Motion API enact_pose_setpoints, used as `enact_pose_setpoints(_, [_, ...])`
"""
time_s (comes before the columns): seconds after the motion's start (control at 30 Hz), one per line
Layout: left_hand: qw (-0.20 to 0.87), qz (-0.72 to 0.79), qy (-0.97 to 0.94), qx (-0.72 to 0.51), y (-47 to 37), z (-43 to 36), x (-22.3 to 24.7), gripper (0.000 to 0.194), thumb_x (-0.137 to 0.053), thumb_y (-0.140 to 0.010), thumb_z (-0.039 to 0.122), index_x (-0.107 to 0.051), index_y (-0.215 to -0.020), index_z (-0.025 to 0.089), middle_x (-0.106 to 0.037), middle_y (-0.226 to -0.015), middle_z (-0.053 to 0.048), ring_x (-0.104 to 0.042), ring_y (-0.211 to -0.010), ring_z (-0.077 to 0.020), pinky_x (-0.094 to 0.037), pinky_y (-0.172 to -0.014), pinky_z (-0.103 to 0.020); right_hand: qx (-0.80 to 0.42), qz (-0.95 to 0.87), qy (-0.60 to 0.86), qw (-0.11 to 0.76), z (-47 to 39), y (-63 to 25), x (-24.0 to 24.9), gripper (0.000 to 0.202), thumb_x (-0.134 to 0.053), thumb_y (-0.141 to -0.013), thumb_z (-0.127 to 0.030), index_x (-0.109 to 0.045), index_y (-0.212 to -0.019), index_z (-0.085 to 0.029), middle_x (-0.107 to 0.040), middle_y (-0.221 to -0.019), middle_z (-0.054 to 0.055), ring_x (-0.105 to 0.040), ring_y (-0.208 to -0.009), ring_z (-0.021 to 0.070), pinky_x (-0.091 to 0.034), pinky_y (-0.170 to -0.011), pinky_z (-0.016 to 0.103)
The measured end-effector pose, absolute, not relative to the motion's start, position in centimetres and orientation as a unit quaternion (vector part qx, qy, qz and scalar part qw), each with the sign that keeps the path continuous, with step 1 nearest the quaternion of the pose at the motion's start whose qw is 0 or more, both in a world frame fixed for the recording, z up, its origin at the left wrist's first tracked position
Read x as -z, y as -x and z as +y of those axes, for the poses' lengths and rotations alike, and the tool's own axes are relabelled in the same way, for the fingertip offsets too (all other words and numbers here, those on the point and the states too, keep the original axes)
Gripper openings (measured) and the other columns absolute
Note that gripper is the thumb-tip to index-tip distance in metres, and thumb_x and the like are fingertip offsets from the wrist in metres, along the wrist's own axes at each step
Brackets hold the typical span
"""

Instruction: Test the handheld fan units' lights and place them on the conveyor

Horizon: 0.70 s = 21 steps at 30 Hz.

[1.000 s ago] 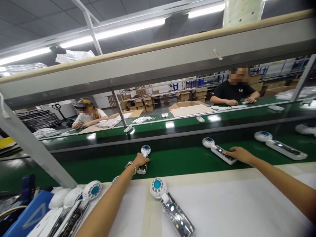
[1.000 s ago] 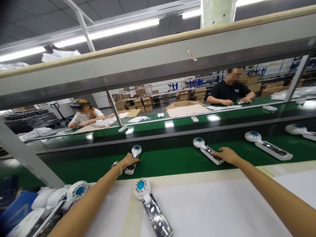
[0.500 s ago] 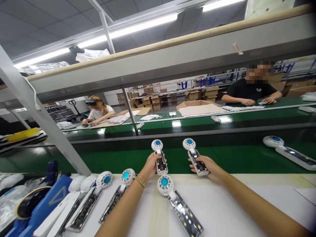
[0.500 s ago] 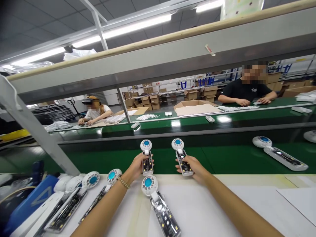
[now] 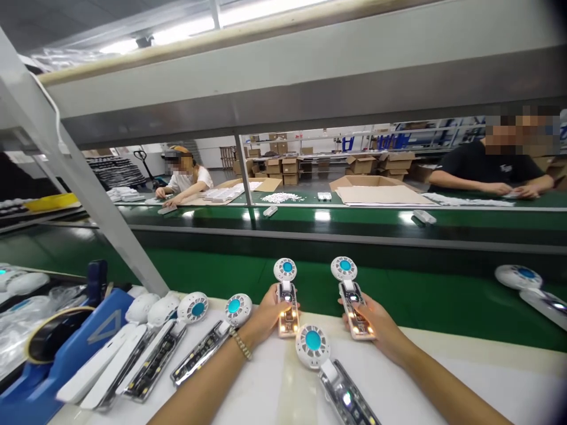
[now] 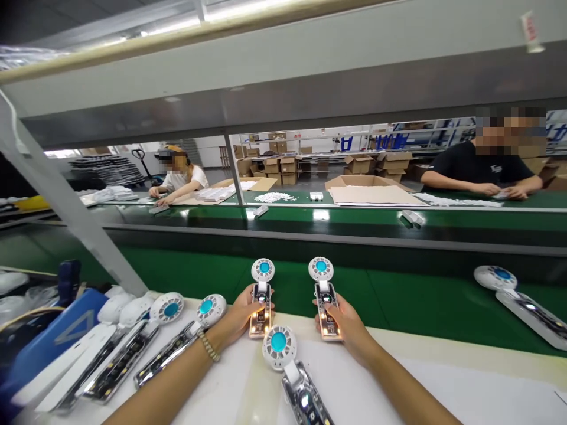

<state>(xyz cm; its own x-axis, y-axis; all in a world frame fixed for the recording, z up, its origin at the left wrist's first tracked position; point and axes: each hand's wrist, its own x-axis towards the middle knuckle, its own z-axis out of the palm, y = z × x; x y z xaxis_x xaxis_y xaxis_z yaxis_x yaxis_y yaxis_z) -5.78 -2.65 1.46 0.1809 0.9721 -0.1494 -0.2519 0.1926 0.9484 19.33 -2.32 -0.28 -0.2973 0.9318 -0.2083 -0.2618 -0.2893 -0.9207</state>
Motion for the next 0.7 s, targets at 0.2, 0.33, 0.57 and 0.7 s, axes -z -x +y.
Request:
enact_pose_setpoints(0.2, [0.653, 0.426, -0.4, -0.483, 5.82, -2.66, -1.34, 0.041, -0.067, -0.065, 0.018, -0.046, -0.099, 0.016, -0.062, -0.082, -0.008, -0.063, -0.077, -0.0229, -0.048, -0.069, -0.035, -0.717, -0.409, 0.375, 0.423, -2.33, -19.74, 0.37, 0.035, -0.06, -0.078, -0.042, -0.057, -0.103, -0.019, -0.065, -0.072, 0.005, -0.059, -0.064, 0.0166, -0.045, -0.061, 0.029])
enact_pose_setpoints(0.33, [0.656, 0.432, -0.393, -0.478, 6.07, -2.61, -1.26, 0.045, -0.071, -0.062, 0.019, -0.047, -0.1, 0.015, -0.063, -0.085, -0.009, -0.063, -0.078, -0.0238, -0.048, -0.07, -0.035, -0.718, -0.403, 0.369, 0.431, -2.57, -19.62, 0.17, 0.035, -0.062, -0.075, -0.042, -0.057, -0.101, -0.02, -0.064, -0.073, 0.004, -0.059, -0.062, 0.0159, -0.045, -0.061, 0.029])
enact_pose_setpoints(0.57, [0.647, 0.44, -0.39, -0.486, 6.17, -2.69, -1.51, 0.045, -0.072, -0.062, 0.018, -0.047, -0.1, 0.016, -0.062, -0.091, -0.009, -0.064, -0.079, -0.0254, -0.05, -0.072, -0.039, -0.713, -0.406, 0.371, 0.436, -2.8, -19.3, -0.4, 0.038, -0.064, -0.074, -0.043, -0.055, -0.102, -0.02, -0.063, -0.072, 0.003, -0.058, -0.062, 0.0155, -0.044, -0.06, 0.028])
enact_pose_setpoints(0.7, [0.646, 0.435, -0.383, -0.496, 6.15, -2.68, -1.49, 0.042, -0.073, -0.063, 0.016, -0.048, -0.097, 0.016, -0.061, -0.092, -0.008, -0.064, -0.078, -0.0227, -0.05, -0.077, -0.041, -0.699, -0.425, 0.381, 0.431, -2.76, -19.21, -0.16, 0.043, -0.062, -0.075, -0.046, -0.052, -0.106, -0.018, -0.064, -0.068, 0.003, -0.058, -0.059, 0.016, -0.043, -0.056, 0.028])
